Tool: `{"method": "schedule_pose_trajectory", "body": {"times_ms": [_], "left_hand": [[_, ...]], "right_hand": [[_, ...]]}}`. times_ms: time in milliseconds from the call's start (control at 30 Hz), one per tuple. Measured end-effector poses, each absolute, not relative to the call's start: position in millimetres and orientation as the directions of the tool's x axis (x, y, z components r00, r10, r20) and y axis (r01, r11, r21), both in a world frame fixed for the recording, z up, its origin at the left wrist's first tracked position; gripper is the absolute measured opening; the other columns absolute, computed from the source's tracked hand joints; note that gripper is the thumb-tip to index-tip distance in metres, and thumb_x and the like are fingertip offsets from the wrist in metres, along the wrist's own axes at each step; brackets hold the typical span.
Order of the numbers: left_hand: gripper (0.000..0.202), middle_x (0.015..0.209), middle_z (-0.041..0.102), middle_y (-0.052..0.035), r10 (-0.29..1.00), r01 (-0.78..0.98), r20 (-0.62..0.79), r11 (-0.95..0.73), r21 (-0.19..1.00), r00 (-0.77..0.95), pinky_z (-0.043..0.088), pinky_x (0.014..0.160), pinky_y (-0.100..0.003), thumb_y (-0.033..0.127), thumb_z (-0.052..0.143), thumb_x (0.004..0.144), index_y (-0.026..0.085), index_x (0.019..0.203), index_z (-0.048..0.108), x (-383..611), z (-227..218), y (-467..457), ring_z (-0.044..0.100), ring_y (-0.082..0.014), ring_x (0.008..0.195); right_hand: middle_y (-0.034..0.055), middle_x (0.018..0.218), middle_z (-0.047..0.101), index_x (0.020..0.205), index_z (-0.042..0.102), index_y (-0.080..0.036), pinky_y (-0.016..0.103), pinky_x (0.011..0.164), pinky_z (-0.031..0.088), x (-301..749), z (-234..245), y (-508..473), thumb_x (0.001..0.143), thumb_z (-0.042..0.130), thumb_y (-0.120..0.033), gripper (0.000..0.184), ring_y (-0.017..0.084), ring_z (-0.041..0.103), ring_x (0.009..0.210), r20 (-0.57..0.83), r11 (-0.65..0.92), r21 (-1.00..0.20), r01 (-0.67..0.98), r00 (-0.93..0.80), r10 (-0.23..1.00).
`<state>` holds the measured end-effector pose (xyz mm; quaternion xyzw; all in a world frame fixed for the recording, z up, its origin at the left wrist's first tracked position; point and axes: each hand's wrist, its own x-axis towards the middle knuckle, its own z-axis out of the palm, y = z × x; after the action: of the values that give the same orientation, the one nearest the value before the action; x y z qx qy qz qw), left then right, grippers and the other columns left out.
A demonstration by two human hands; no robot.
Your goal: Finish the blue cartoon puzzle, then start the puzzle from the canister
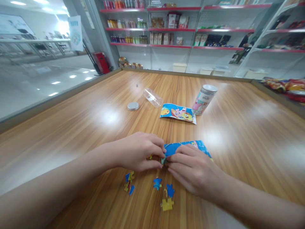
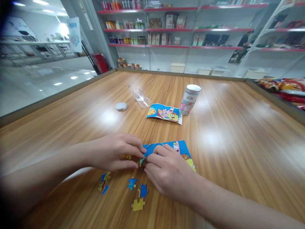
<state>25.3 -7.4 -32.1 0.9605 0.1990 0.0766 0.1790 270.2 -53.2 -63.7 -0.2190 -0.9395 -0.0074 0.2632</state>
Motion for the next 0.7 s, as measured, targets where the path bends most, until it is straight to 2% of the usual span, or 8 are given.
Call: {"method": "schedule_pose_trajectory", "body": {"times_ms": [300,433,567,700], "left_hand": [[0.016,0.107,0.072,-0.0046,0.398,0.347,0.097,-0.876,0.336,0.912,0.055,0.086,-0.030,0.029,0.068,0.093,0.022,0.105,0.074,27,-30,-7,0.069,-0.0193,0.097],[0.017,0.112,0.073,-0.0032,0.422,0.389,0.105,-0.890,0.239,0.901,0.054,0.087,-0.032,0.028,0.064,0.095,0.023,0.107,0.073,25,-30,-7,0.067,-0.0202,0.099],[0.022,0.116,0.073,-0.0025,0.480,0.469,0.125,-0.877,0.107,0.869,0.054,0.084,-0.036,0.028,0.056,0.098,0.022,0.111,0.073,22,-33,-1,0.065,-0.0218,0.094],[0.024,0.121,0.073,-0.0021,0.481,0.475,0.141,-0.877,0.073,0.865,0.054,0.085,-0.037,0.027,0.052,0.101,0.022,0.108,0.074,19,-36,4,0.064,-0.0216,0.094]], "right_hand": [[0.0105,0.100,0.066,0.087,0.070,-0.016,0.041,0.077,0.045,271,-61,-60,0.094,0.056,-0.015,0.016,0.024,0.057,0.092,0.452,0.850,-0.203,0.486,-0.723,0.522],[0.0096,0.099,0.067,0.087,0.070,-0.016,0.041,0.078,0.044,271,-60,-61,0.094,0.057,-0.015,0.015,0.023,0.056,0.089,0.469,0.837,-0.216,0.503,-0.698,0.541],[0.0093,0.103,0.069,0.101,0.072,-0.016,0.044,0.082,0.044,271,-61,-59,0.093,0.058,-0.015,0.016,0.025,0.058,0.094,0.498,0.799,-0.228,0.556,-0.639,0.586],[0.0105,0.110,0.070,0.105,0.071,-0.016,0.045,0.086,0.045,272,-63,-55,0.095,0.056,-0.019,0.018,0.027,0.059,0.100,0.448,0.746,-0.241,0.621,-0.611,0.653]]}}
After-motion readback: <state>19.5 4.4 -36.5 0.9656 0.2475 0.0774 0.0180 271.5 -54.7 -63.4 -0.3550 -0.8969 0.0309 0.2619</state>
